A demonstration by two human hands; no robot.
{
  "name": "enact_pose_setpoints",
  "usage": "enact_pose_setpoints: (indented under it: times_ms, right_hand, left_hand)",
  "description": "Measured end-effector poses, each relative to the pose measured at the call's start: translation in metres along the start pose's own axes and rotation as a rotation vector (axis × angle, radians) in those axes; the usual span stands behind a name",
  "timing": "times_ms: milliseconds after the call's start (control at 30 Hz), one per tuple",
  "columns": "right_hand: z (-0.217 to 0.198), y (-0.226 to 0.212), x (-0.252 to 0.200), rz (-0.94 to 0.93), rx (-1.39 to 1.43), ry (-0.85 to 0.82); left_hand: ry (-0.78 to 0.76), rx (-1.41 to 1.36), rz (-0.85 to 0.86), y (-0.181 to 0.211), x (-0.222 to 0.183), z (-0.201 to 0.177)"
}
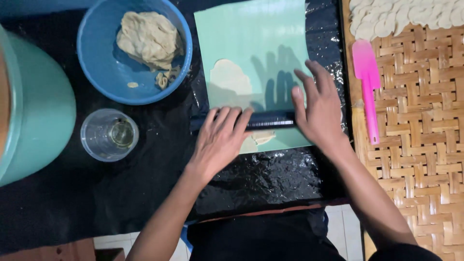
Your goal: The person is spreading and rolling out thin layers of dough onto a board using a spatula and a rolling pin.
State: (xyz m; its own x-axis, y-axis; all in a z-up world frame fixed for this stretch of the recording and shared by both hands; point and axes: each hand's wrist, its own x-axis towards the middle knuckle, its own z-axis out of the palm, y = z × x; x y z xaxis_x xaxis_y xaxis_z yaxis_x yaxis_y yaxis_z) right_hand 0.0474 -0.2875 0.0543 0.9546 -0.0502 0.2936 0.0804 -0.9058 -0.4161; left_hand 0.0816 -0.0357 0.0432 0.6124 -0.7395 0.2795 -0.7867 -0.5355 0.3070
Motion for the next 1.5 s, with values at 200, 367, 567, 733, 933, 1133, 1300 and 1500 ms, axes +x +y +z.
enact_pose_setpoints:
  times_ms: [200, 367, 567, 733, 933, 1133, 1300, 1500]
  right_hand:
    - [0.020, 0.014, -0.038, -0.007, -0.147, -0.177]
    - [0.031, 0.012, -0.056, 0.021, -0.241, -0.185]
    - [0.028, 0.002, -0.093, 0.042, -0.251, -0.184]
    - [0.032, 0.003, -0.128, 0.003, -0.282, -0.175]
    - [0.022, 0.002, -0.153, -0.071, -0.273, -0.201]
    - [-0.014, -0.009, -0.132, -0.148, -0.082, -0.118]
    - [-0.019, -0.010, -0.098, -0.124, -0.106, -0.143]
    - [0.005, 0.001, -0.093, -0.114, -0.249, -0.241]
  left_hand:
    - [-0.073, -0.065, -0.077, 0.013, -0.024, 0.017]
    - [-0.076, -0.023, -0.144, 0.028, -0.029, 0.020]
    - [-0.118, -0.065, -0.215, 0.052, -0.055, 0.030]
    - [-0.138, -0.021, -0.192, 0.062, -0.081, 0.033]
    - [-0.016, -0.023, -0.167, 0.049, -0.081, 0.024]
    - [0.046, -0.042, -0.104, 0.047, -0.065, -0.004]
    - [0.064, -0.115, -0.142, 0.041, -0.051, 0.001]
    - [-0.046, -0.006, -0.267, 0.045, -0.056, 0.038]
